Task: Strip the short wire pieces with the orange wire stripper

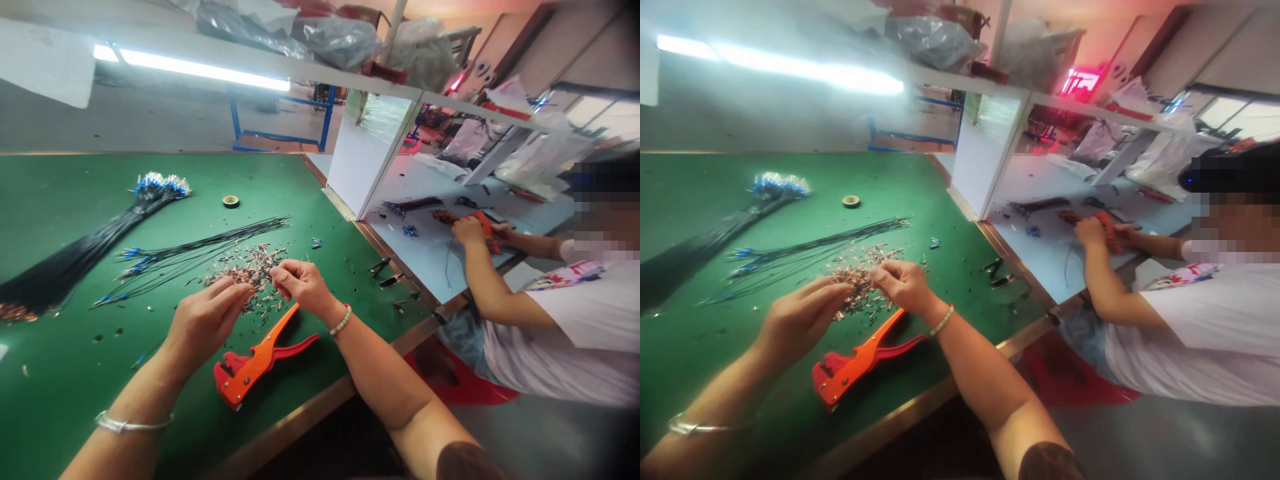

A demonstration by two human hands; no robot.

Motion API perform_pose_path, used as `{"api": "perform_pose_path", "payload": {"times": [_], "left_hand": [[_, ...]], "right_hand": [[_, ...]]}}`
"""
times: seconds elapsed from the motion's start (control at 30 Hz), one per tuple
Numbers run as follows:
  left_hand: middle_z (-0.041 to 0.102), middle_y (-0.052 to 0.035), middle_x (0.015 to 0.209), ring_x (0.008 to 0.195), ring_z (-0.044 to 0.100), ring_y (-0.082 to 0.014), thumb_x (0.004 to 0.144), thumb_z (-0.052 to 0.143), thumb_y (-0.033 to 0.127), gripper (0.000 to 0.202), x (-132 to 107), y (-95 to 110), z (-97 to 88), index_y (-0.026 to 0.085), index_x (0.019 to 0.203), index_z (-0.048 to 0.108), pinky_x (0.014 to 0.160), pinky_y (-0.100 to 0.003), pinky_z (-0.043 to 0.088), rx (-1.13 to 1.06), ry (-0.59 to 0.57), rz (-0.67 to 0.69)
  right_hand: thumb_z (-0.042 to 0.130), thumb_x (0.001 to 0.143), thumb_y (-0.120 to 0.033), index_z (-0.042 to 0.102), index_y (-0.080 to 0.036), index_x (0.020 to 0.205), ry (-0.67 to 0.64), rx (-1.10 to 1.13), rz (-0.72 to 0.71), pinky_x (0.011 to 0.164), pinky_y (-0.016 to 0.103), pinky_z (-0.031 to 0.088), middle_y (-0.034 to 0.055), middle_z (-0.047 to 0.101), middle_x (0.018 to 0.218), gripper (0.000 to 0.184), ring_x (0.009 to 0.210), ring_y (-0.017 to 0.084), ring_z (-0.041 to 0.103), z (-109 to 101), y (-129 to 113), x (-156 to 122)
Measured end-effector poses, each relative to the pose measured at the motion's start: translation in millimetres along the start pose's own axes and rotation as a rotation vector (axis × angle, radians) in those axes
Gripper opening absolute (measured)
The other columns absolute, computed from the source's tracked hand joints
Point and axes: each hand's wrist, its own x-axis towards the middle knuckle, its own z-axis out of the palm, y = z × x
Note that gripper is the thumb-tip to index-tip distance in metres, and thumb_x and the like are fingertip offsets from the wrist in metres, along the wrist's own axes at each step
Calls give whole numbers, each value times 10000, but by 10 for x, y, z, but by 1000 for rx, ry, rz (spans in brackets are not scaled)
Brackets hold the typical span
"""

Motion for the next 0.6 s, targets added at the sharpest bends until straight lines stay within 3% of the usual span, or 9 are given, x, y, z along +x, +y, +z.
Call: {"api": "perform_pose_path", "payload": {"times": [0.1,0.2,0.33,0.4,0.5,0.6], "left_hand": [[729,-32,913,737,667,-129,1002,525,322,200,-9,-44,8,240,1005,707,647,-225,478,65,26,-9],[721,-13,859,691,646,-119,1003,529,321,198,-29,-105,27,241,984,709,605,-222,434,183,59,-1],[700,1,841,656,603,-124,992,554,292,142,-110,-244,55,241,975,686,566,-252,374,330,115,-12],[687,12,829,638,577,-134,990,552,312,133,-148,-302,60,261,980,674,563,-273,356,355,159,-62],[675,22,878,670,548,-153,985,542,325,120,-166,-339,61,296,984,658,561,-299,319,303,170,-129],[591,7,768,629,426,-170,949,579,299,123,-164,-369,86,275,840,630,540,-330,211,154,211,-166]], "right_hand": [[569,911,-649,562,-187,695,57,57,12,500,239,356,-50,474,538,509,468,85,416,-37,52,45],[511,963,-641,612,-172,754,6,-80,-40,560,250,403,-26,523,600,523,543,104,478,-25,45,65],[639,926,-598,690,-158,1065,-311,-566,-254,878,325,490,88,703,1024,464,940,200,637,51,-160,-64],[708,853,-641,645,-148,1233,-449,-849,-322,970,391,469,136,688,1180,625,1063,266,629,71,-276,-216],[660,822,-741,579,-129,1317,-523,-1096,-356,970,429,454,153,664,1236,791,1099,300,612,51,-305,-495],[543,917,-720,583,-124,1276,-494,-1263,-411,987,447,410,146,650,1241,696,1136,295,574,-1,-122,-719]]}}
